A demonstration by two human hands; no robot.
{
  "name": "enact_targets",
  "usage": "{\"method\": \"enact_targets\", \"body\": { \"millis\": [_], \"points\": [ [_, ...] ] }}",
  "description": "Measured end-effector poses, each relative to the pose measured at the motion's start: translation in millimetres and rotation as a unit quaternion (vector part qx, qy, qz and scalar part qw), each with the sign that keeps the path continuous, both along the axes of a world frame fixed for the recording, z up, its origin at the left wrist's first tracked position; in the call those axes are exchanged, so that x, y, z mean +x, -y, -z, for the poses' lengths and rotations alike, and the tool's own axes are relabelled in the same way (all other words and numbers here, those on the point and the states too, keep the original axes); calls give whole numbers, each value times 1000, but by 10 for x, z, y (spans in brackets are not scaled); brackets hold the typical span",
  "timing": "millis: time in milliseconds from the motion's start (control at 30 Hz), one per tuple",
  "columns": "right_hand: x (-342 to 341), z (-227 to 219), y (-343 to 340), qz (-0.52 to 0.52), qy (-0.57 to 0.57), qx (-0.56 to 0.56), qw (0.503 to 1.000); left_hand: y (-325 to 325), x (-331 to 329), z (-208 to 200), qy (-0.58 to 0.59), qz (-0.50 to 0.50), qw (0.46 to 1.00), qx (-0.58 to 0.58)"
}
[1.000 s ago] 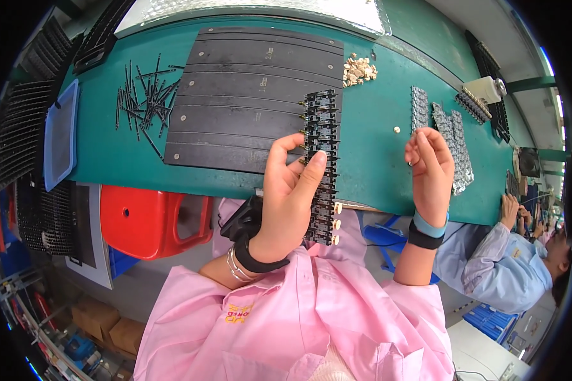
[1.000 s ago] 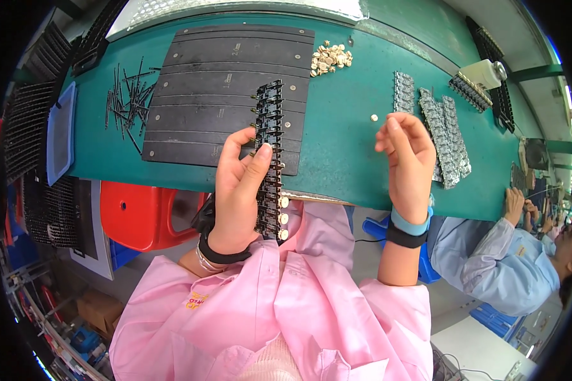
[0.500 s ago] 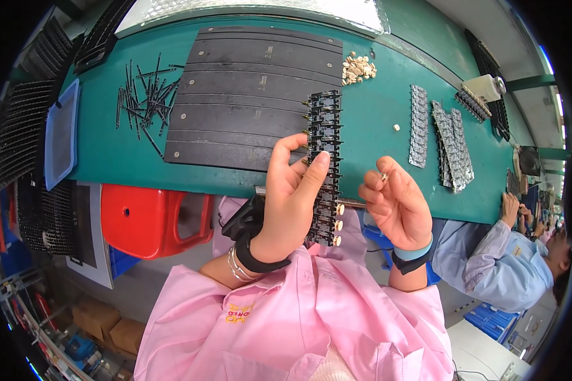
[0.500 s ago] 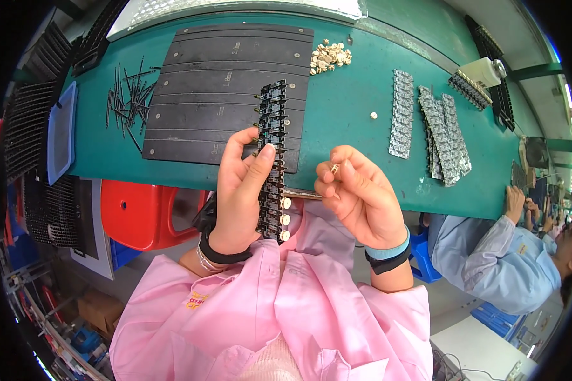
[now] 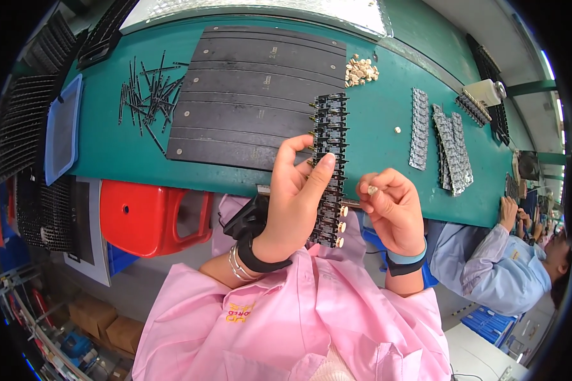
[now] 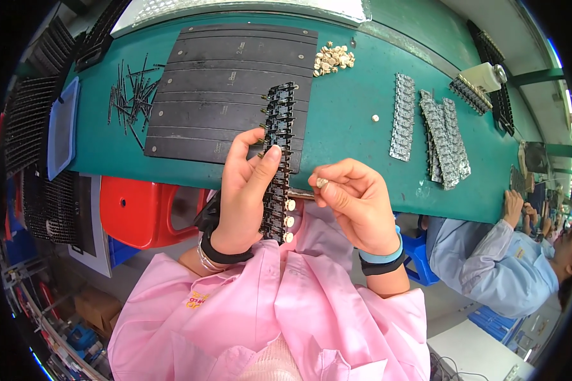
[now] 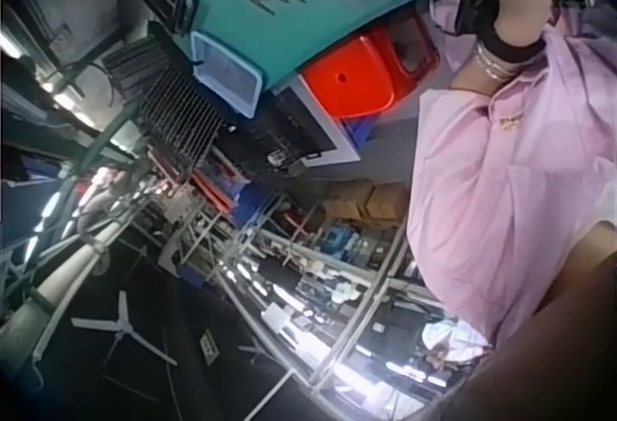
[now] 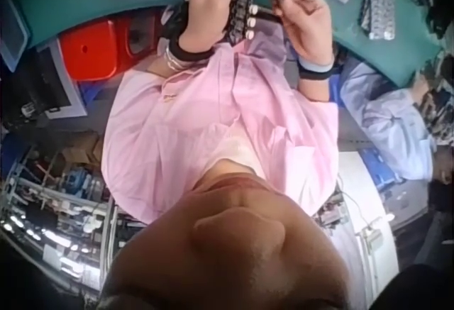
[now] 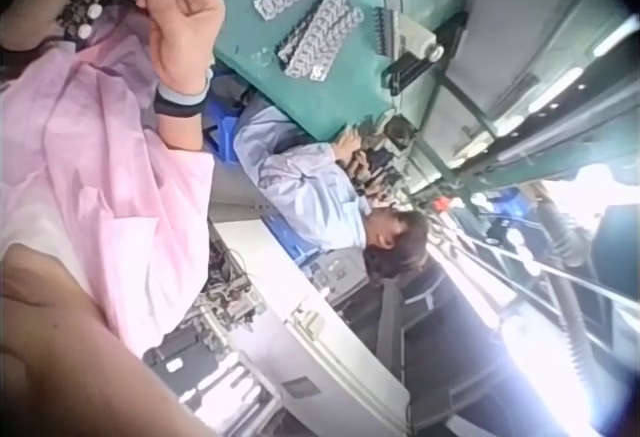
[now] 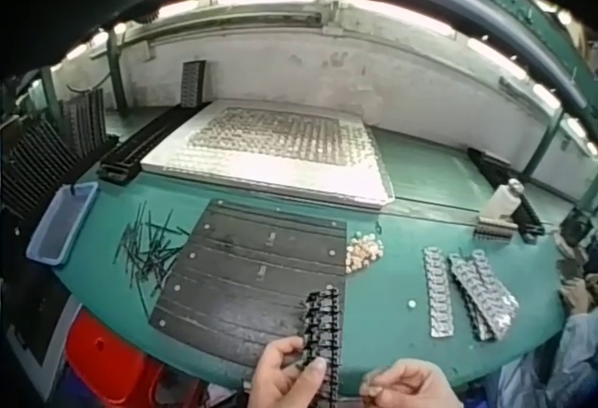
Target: The person picks up small white components and presses them one by one into a circuit board strip. After filling the strip, the person places it onto a rack and picks up a new strip to repeat the process.
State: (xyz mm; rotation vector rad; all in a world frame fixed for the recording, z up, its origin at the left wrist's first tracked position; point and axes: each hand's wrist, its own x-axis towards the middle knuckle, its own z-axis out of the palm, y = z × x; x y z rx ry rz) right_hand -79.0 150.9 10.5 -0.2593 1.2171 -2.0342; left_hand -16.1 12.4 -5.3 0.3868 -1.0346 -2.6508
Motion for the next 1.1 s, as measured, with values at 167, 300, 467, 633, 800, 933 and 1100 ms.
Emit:
{"method": "enact_targets", "body": {
  "millis": [167, 300, 467, 633, 800, 933, 1100],
  "points": [
    [67, -33, 73, -1, -42, 67, 997, -8, 4, -14, 1, 7, 1000, -4],
    [81, -24, 97, 5, -62, 57, 996, -9, 11, 2, 0, 14, 1000, -5],
    [87, -28, 110, 5, -59, 59, 996, -29, 3, -5, 1, 3, 1000, -10],
    [65, -2, 104, 1, -86, 45, 995, -38, -4, 8, 1, 4, 1000, -20],
    [47, -14, 82, -15, -68, 40, 997, -37, -3, -13, 7, 4, 1000, -23],
    [46, 34, 99, -14, -65, 31, 997, -36, 2, 3, 4, 5, 1000, -20],
    [5, -1, 107, -19, -82, 48, 995, -35, 2, 20, 6, 12, 1000, -4]
  ]
}}
